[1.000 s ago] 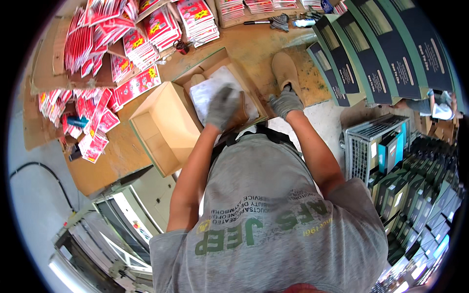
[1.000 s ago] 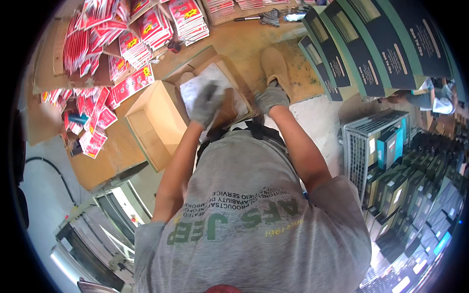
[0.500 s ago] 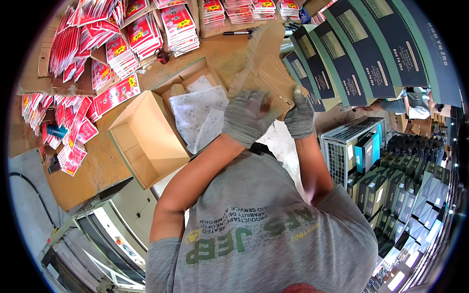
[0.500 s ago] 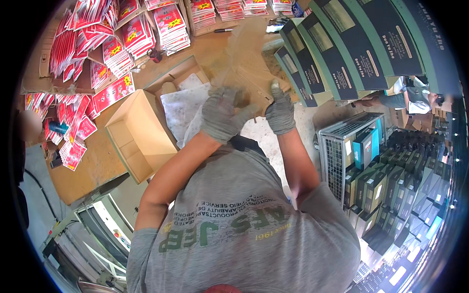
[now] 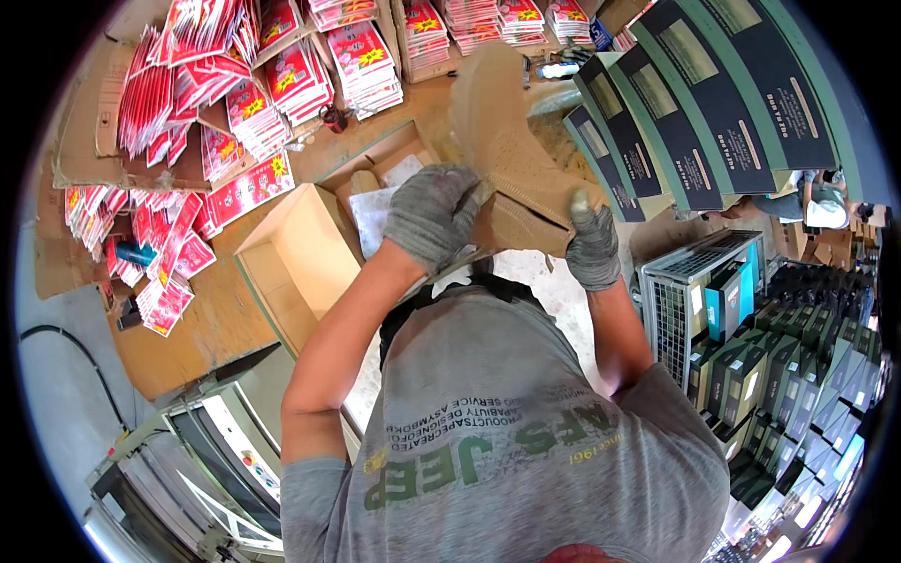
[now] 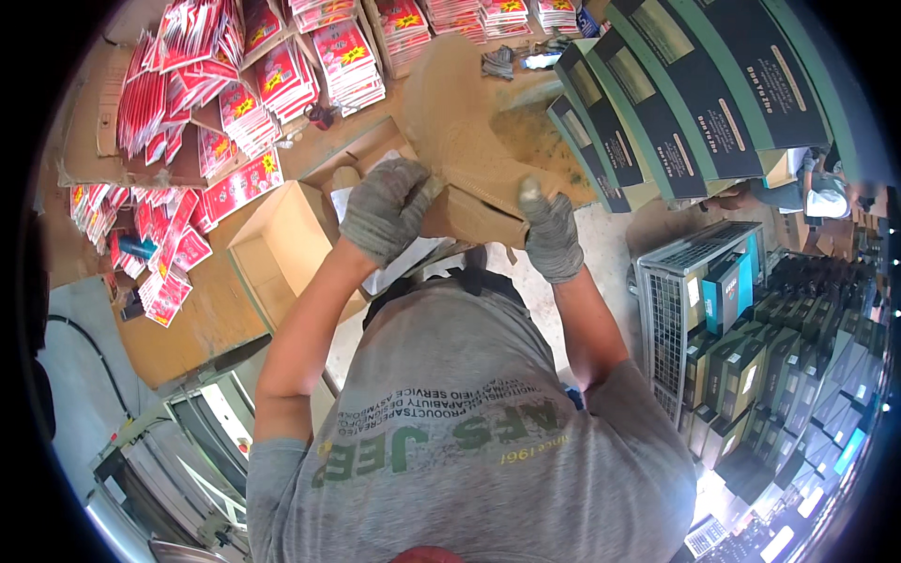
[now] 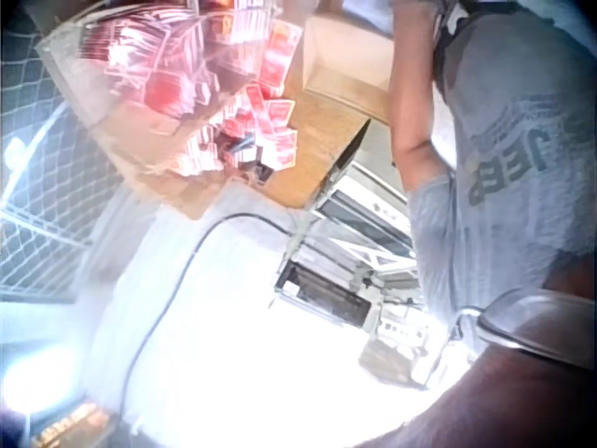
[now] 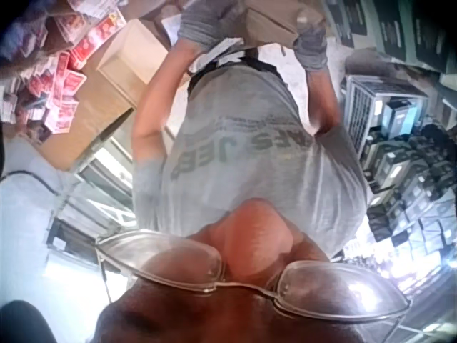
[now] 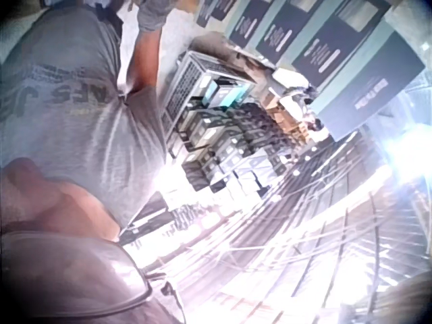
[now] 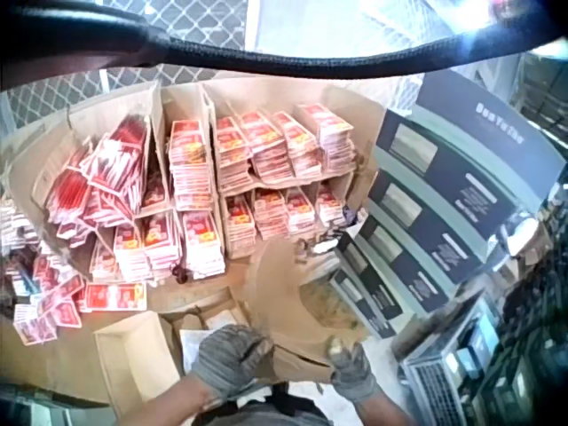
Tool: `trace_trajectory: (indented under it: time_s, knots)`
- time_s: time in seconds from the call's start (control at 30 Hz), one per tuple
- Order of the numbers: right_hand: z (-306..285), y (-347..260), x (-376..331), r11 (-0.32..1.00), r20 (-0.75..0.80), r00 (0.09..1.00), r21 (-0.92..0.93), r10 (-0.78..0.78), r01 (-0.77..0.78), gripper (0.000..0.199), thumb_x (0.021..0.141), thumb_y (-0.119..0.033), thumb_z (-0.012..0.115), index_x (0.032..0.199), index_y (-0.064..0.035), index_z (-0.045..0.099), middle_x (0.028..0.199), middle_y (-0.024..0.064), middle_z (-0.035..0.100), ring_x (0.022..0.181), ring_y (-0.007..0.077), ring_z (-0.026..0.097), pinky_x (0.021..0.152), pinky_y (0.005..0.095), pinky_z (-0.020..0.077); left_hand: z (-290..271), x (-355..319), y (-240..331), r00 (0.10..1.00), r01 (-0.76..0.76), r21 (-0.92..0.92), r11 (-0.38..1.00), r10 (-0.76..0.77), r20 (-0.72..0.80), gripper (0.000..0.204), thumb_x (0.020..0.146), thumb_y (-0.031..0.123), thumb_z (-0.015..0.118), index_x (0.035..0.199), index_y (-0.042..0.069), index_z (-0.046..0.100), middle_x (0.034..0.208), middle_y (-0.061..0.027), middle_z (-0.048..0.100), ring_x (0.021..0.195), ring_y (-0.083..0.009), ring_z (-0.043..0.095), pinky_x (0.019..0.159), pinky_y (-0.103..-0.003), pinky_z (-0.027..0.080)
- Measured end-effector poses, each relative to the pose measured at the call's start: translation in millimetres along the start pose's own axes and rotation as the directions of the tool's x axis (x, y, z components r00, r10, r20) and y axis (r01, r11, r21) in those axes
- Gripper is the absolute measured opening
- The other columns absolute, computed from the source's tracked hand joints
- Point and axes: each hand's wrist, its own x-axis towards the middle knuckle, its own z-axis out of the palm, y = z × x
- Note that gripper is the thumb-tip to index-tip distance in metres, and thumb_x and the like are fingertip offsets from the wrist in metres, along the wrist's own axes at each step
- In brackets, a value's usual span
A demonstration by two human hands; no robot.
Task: The person picks up shoe boxes from a cart, places them on a table, and opens them to check the boots inside. They handle the boots, place them back in the boxes, insert a red card into the boxes, and stack the boxes.
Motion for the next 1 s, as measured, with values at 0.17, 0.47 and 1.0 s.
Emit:
trace_trajectory:
  time_s: [0.17,0.47,1.0]
  knots:
    - [6,-26,10,0.998,0.226,0.974,0.047,0.030,-0.042,0.067,0.093,-0.048,0.068,0.135,0.0026,0.054,0.118,0.0124,0.068,0.101,0.0189,0.070,0.085,0.0322,0.0580,-3,0,-24,0.869,0.020,-0.577,0.816,-0.300,-0.394,0.053,0.085,0.033,0.079,0.122,0.001,0.059,0.112,-0.0086,0.064,0.103,-0.0242,0.060,0.087,-0.040,0.051]
    - [121,-101,40,0.418,0.806,0.564,-0.581,0.177,0.698,0.052,0.088,-0.041,0.069,0.119,0.0014,0.065,0.109,0.0231,0.070,0.102,0.0387,0.067,0.092,0.0453,0.0525,-41,9,-61,0.871,-0.054,-0.998,0.027,-0.487,-0.060,0.072,0.091,0.049,0.069,0.142,0.004,0.047,0.132,-0.0139,0.061,0.122,-0.0313,0.059,0.108,-0.046,0.048]
    - [136,-100,59,0.353,0.530,0.446,-0.272,-0.721,0.895,0.081,0.074,-0.025,0.083,0.144,-0.0026,0.049,0.136,0.0217,0.058,0.124,0.0369,0.058,0.108,0.0447,0.0449,-156,16,-7,0.962,-0.258,-0.889,-0.379,-0.186,-0.200,0.060,0.095,0.051,0.061,0.139,0.010,0.054,0.136,-0.0113,0.061,0.125,-0.0298,0.058,0.110,-0.053,0.047]
